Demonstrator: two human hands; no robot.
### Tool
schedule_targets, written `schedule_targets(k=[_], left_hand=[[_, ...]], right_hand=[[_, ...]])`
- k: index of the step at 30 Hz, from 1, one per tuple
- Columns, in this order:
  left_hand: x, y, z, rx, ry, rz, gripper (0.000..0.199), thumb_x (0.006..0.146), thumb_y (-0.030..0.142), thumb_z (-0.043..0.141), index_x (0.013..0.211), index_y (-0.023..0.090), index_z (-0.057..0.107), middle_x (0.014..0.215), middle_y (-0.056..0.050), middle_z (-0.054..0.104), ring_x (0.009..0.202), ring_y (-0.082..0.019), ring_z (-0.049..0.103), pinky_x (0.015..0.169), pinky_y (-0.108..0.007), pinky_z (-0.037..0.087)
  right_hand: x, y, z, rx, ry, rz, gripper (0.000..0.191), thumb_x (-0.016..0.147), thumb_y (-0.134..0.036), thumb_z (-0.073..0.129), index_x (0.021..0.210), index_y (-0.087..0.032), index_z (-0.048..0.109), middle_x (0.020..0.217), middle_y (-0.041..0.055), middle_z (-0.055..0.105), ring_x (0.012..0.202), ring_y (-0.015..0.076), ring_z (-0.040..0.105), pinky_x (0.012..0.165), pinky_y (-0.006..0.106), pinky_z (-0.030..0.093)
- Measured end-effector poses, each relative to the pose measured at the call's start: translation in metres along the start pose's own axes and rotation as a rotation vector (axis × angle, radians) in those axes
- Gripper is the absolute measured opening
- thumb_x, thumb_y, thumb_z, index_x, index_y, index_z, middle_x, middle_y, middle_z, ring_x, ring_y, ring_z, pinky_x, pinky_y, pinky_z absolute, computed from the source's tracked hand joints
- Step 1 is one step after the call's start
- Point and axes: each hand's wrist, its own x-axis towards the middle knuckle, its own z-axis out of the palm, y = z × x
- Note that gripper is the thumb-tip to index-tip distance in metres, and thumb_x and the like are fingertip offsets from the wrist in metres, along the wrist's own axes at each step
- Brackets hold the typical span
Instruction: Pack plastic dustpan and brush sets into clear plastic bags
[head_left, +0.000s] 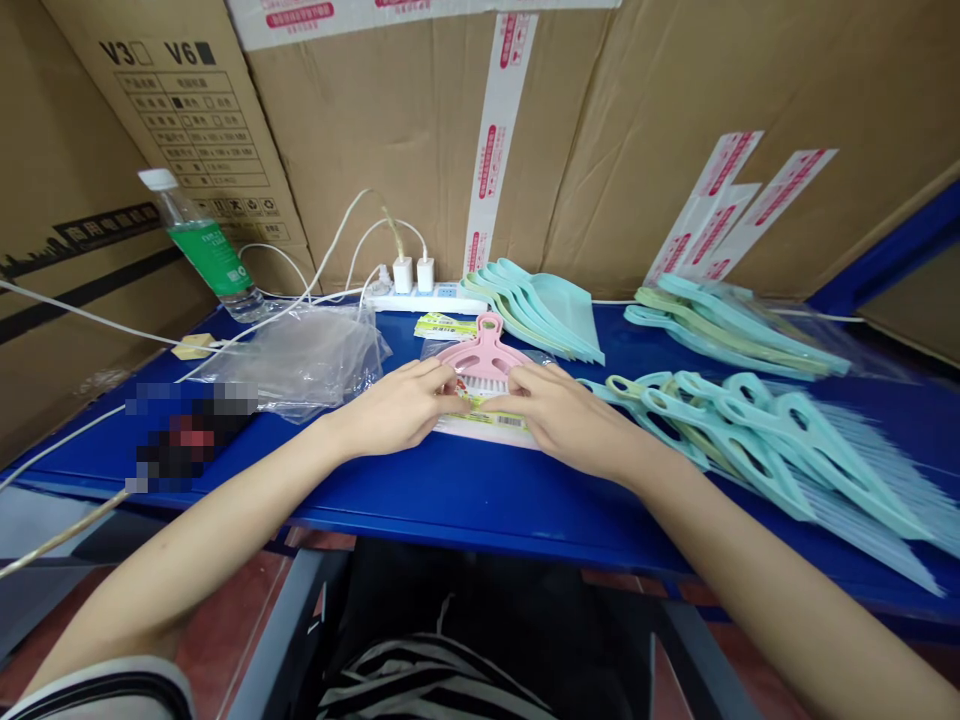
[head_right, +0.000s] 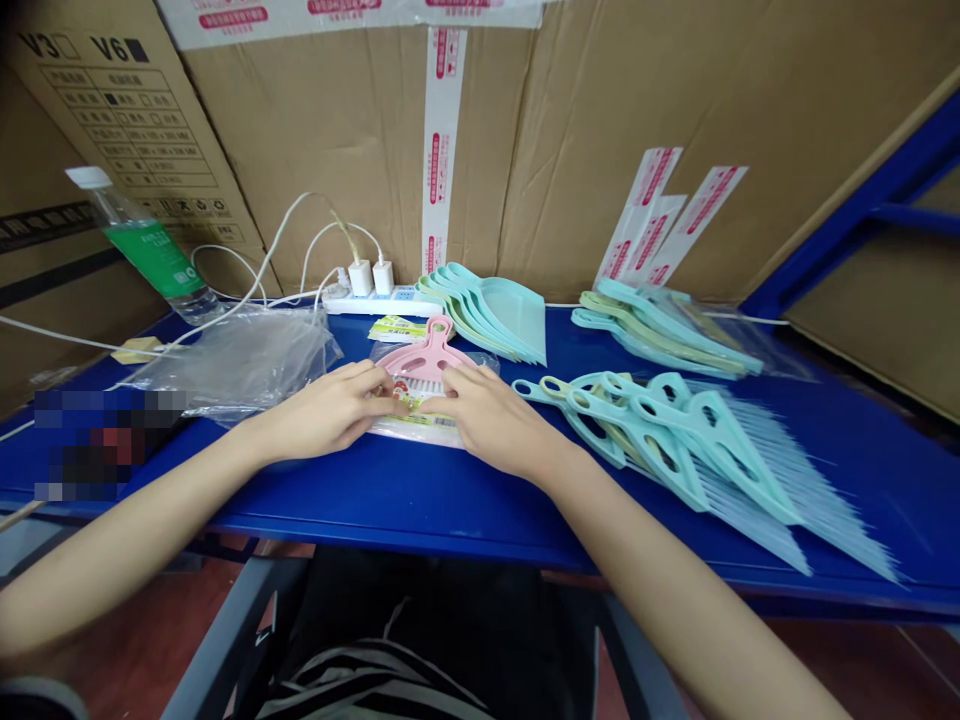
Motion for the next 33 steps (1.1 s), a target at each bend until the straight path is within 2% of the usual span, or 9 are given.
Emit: schedule_targets(k=[8, 12, 19, 27, 33], left_hand=[[0.003, 0.002, 0.003, 0.016, -0.04, -0.017, 0.04, 0.087, 0.004, 0.045, 0.115, 0.021, 0.068, 0.099, -0.008, 0.059, 0.092, -0.021, 0.055, 0.084, -0.035, 0.046], [0.0, -0.003, 0.001, 0.04, -0.019, -0.022, 0.036, 0.087, 0.005, 0.045, 0.11, 0.019, 0.07, 0.094, -0.008, 0.06, 0.089, -0.021, 0.054, 0.082, -0.035, 0.045], [-0.005, -0.008, -0.005, 0.044, 0.038, -0.034, 0.033, 0.088, 0.007, 0.044, 0.095, 0.019, 0.074, 0.092, -0.007, 0.062, 0.082, -0.02, 0.051, 0.078, -0.034, 0.046], [-0.006, -0.011, -0.008, 0.096, 0.017, -0.045, 0.033, 0.086, 0.007, 0.044, 0.084, 0.02, 0.074, 0.087, -0.007, 0.063, 0.079, -0.019, 0.05, 0.074, -0.034, 0.046], [-0.006, -0.013, -0.009, 0.108, 0.001, -0.042, 0.031, 0.086, 0.007, 0.044, 0.076, 0.018, 0.071, 0.084, -0.007, 0.062, 0.075, -0.019, 0.05, 0.07, -0.034, 0.046]], right_hand=[[0.0, 0.002, 0.001, 0.025, 0.032, -0.002, 0.049, 0.081, 0.0, 0.038, 0.105, -0.023, 0.074, 0.081, 0.0062, 0.055, 0.082, 0.0214, 0.051, 0.072, 0.033, 0.039], [-0.005, 0.005, -0.003, 0.02, 0.057, 0.01, 0.047, 0.081, 0.0, 0.036, 0.093, -0.021, 0.076, 0.076, 0.006, 0.055, 0.075, 0.0202, 0.05, 0.07, 0.033, 0.038], [-0.009, 0.009, -0.008, 0.003, 0.059, 0.026, 0.044, 0.08, 0.0, 0.037, 0.085, -0.022, 0.075, 0.074, 0.0047, 0.056, 0.071, 0.0186, 0.049, 0.067, 0.032, 0.036], [-0.009, 0.011, -0.012, 0.03, -0.027, 0.079, 0.032, 0.07, 0.002, 0.04, 0.06, -0.02, 0.062, 0.069, 0.0028, 0.054, 0.07, 0.0168, 0.049, 0.067, 0.031, 0.034], [-0.009, 0.015, -0.014, 0.029, -0.035, 0.106, 0.029, 0.07, -0.001, 0.042, 0.053, -0.02, 0.054, 0.066, 0.003, 0.053, 0.069, 0.0176, 0.048, 0.065, 0.032, 0.034]])
